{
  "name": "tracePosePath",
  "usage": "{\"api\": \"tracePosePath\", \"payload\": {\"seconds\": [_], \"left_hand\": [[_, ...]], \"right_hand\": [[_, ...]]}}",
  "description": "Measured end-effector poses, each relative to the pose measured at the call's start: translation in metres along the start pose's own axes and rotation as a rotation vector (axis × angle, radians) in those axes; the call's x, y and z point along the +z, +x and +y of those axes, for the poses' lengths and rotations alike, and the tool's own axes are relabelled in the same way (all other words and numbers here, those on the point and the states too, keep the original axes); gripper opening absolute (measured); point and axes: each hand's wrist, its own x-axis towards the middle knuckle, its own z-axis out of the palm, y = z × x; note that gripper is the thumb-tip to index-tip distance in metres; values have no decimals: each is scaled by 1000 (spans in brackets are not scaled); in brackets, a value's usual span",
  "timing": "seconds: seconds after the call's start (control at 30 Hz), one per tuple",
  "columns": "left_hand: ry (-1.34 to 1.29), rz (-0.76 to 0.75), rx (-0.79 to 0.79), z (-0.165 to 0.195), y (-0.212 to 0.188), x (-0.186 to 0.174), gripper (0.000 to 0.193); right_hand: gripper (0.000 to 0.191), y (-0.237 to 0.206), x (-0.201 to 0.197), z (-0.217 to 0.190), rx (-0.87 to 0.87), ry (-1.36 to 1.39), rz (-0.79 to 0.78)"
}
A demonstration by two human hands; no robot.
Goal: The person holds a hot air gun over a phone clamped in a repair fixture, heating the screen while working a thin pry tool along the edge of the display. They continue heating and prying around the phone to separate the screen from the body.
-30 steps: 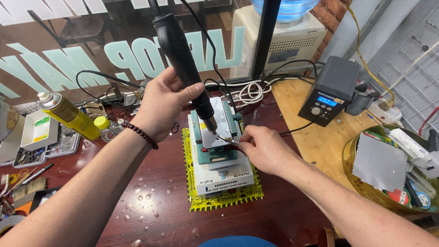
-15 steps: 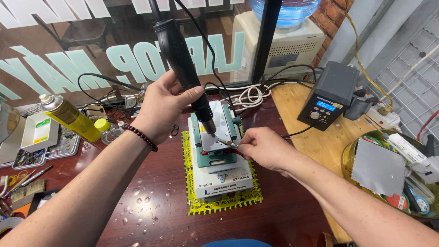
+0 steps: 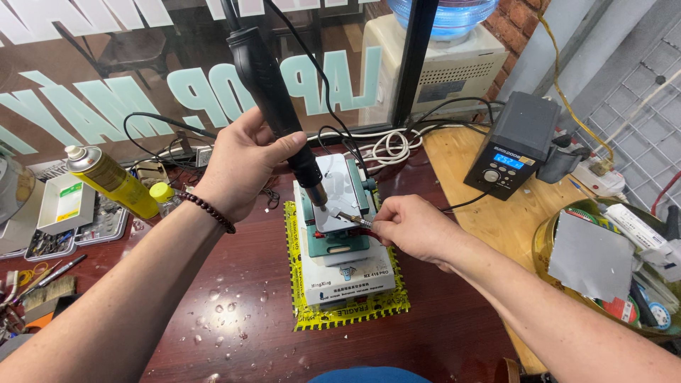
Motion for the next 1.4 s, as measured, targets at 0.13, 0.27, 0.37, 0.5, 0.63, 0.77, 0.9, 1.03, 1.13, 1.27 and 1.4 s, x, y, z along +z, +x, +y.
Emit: {"api": "tracePosePath", "payload": {"seconds": [0.13, 0.27, 0.37, 0.5, 0.63, 0.77, 0.9, 1.03, 1.13, 1.27, 1.4], "left_hand": [[-26, -16, 23, -2, 0, 3, 37], [-40, 2, 40, 0, -1, 4, 35], [-31, 59, 42, 5, -1, 0, 34], [11, 107, 32, 11, -9, -16, 33], [35, 117, 10, 8, -21, -26, 29], [-2, 105, 26, 3, -25, -26, 29], [6, 112, 35, 3, -26, -23, 31], [26, 120, -2, 3, -26, -22, 30], [6, 121, 14, 4, -28, -25, 32], [-11, 101, 43, 2, -30, -23, 33], [-4, 101, 37, 2, -31, -22, 33]], "right_hand": [[13, -2, -3, 0, 242, 252, -87], [12, 4, 2, -2, 213, 388, -86], [15, 7, 6, -5, 118, 247, 150], [16, -2, 4, -9, -137, -211, 296], [18, -17, 4, -15, -120, -357, 279], [17, -29, 4, -19, -121, -414, 291], [18, -31, 10, -19, -138, -407, 303], [17, -30, 15, -18, -150, -357, 320], [16, -32, 13, -16, -98, -359, 331], [17, -35, 9, -15, -103, -374, 324], [18, -32, 18, -22, -79, -354, 304]]}}
